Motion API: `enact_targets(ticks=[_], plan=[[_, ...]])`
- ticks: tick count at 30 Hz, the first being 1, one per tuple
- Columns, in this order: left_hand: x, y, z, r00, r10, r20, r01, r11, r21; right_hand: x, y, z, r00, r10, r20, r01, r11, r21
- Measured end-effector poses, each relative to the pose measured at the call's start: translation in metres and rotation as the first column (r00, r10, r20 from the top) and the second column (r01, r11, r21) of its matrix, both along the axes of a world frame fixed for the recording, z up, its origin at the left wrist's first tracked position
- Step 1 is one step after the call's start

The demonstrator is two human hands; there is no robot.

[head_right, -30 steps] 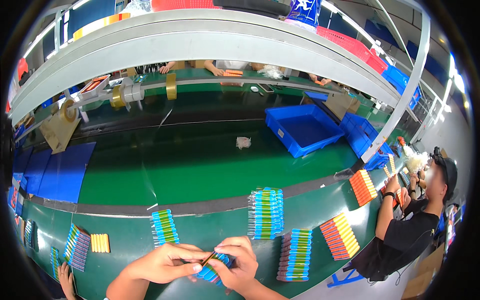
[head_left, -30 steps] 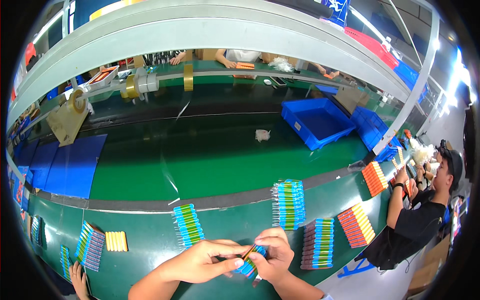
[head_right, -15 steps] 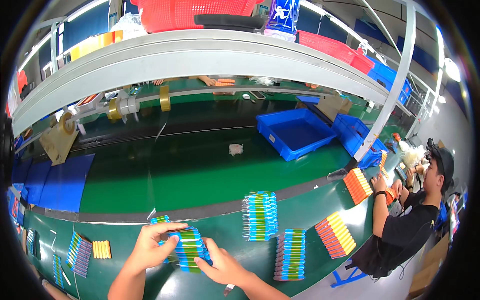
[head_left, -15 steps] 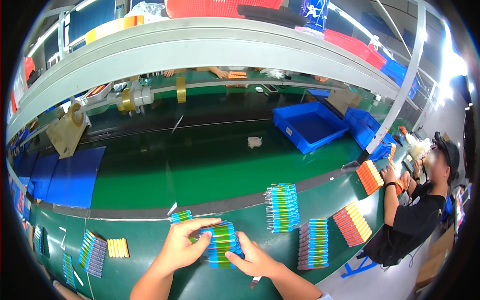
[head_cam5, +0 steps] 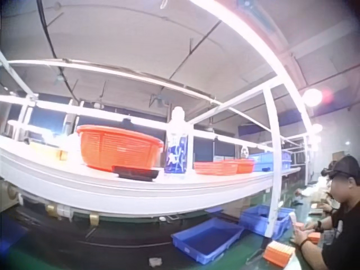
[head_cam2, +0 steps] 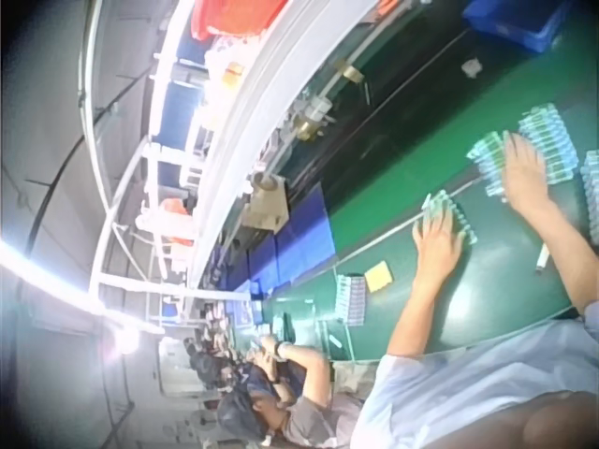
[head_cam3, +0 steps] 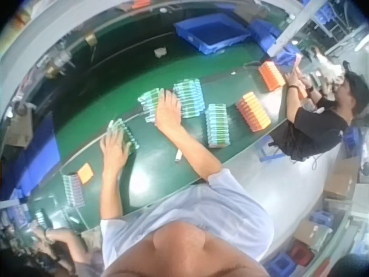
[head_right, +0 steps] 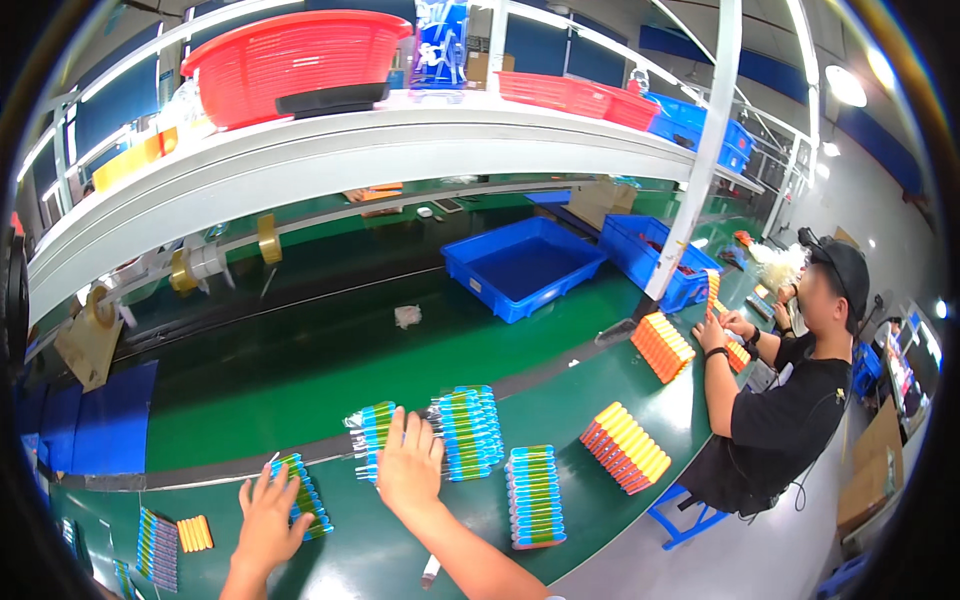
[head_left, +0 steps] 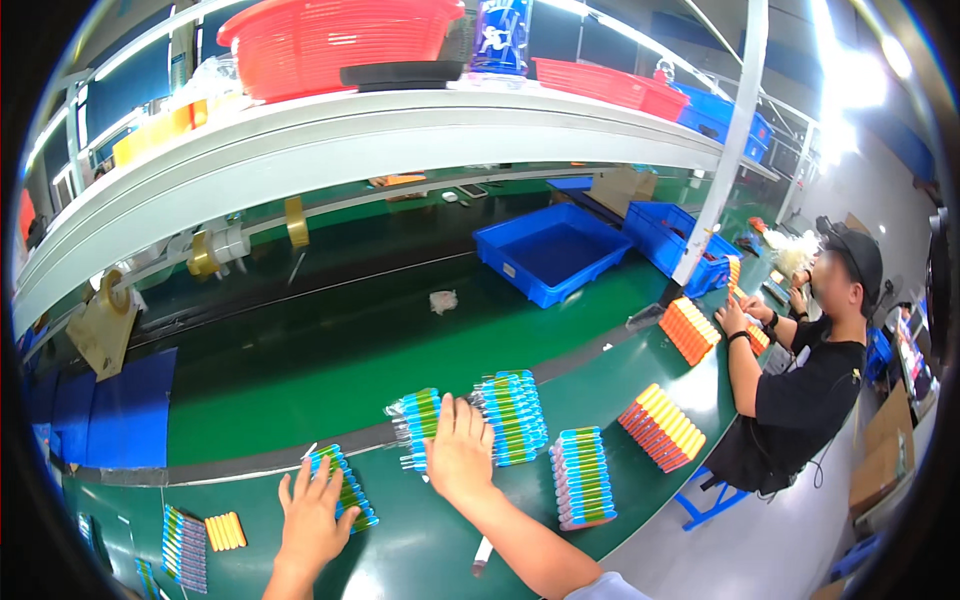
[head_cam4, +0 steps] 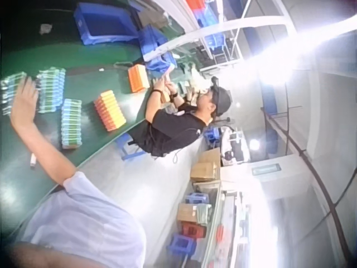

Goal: The person assembles small green and orange plastic components by hand at an assembly line table.

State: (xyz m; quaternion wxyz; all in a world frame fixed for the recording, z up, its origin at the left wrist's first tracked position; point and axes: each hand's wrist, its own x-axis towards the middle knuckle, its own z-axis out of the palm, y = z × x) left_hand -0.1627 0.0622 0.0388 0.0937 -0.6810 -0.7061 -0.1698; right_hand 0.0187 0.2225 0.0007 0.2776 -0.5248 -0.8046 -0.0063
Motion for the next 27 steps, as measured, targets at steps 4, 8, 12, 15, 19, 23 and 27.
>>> enact_targets(ticks=[4,8,12,15,19,23,27], plan=[[-0.009,-0.01,-0.04,0.974,-0.197,0.11,0.209,0.972,-0.112,0.037,-0.04,0.071,0.981,0.142,-0.129,-0.143,0.99,-0.002],[0.003,-0.039,-0.021,0.937,-0.28,0.21,0.316,0.935,-0.163,0.107,-0.037,0.077,0.804,0.272,-0.528,-0.246,0.962,0.122],[0.017,-0.028,-0.04,0.88,-0.416,0.229,0.447,0.889,-0.103,0.212,-0.016,0.06,0.897,-0.303,-0.322,0.265,0.952,-0.155],[0.021,-0.03,-0.046,0.861,-0.372,0.347,0.421,0.904,-0.076,0.246,-0.01,0.037,0.865,-0.331,-0.377,0.02,0.774,-0.633],[0.008,-0.038,-0.057,0.871,-0.363,0.33,0.394,0.918,-0.032,0.251,-0.004,0.014,0.893,-0.277,-0.355,0.304,0.952,0.021],[0.005,-0.038,-0.055,0.908,-0.289,0.302,0.317,0.947,-0.048,0.198,-0.012,0.061,0.407,-0.031,-0.913,-0.086,0.994,-0.073],[0.01,-0.044,-0.063,0.866,-0.35,0.356,0.385,0.923,-0.029,0.105,-0.028,0.045,0.295,0.029,-0.955,-0.604,0.78,-0.163]])
